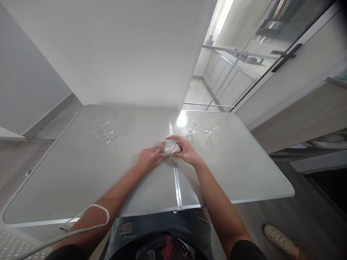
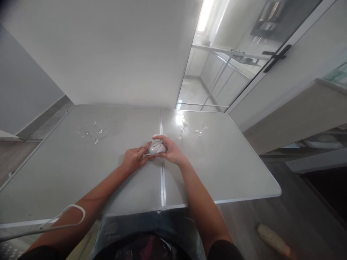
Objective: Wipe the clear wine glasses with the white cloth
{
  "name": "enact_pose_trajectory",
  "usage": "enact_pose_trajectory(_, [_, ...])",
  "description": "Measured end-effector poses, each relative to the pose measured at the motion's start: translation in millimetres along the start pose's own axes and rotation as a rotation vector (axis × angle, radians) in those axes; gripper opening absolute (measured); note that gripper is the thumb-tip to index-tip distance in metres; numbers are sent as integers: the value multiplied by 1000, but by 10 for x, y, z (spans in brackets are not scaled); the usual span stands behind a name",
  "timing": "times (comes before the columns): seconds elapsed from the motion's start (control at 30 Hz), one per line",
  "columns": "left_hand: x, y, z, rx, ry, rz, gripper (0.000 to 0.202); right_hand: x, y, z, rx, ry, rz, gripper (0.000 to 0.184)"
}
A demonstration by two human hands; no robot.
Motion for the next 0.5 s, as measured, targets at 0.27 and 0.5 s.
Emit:
enact_pose_trajectory(0.27, [-16,20,-316,-708,186,171,65,-20,-34,289,161,-443,177,52])
enact_pose_trajectory(0.5, [-68,1,-282,-950,83,226,64,-65,-132,412,531,-634,286,33])
Point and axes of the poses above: each hand's wrist, its own x-axis towards the middle knuckle, its own z-axis out of the back of the hand, y = z × x, the point moved 8 cm from there along x, towards the middle knuckle, and after that the axes turned 11 degrees about x, right-handed, at the moved point
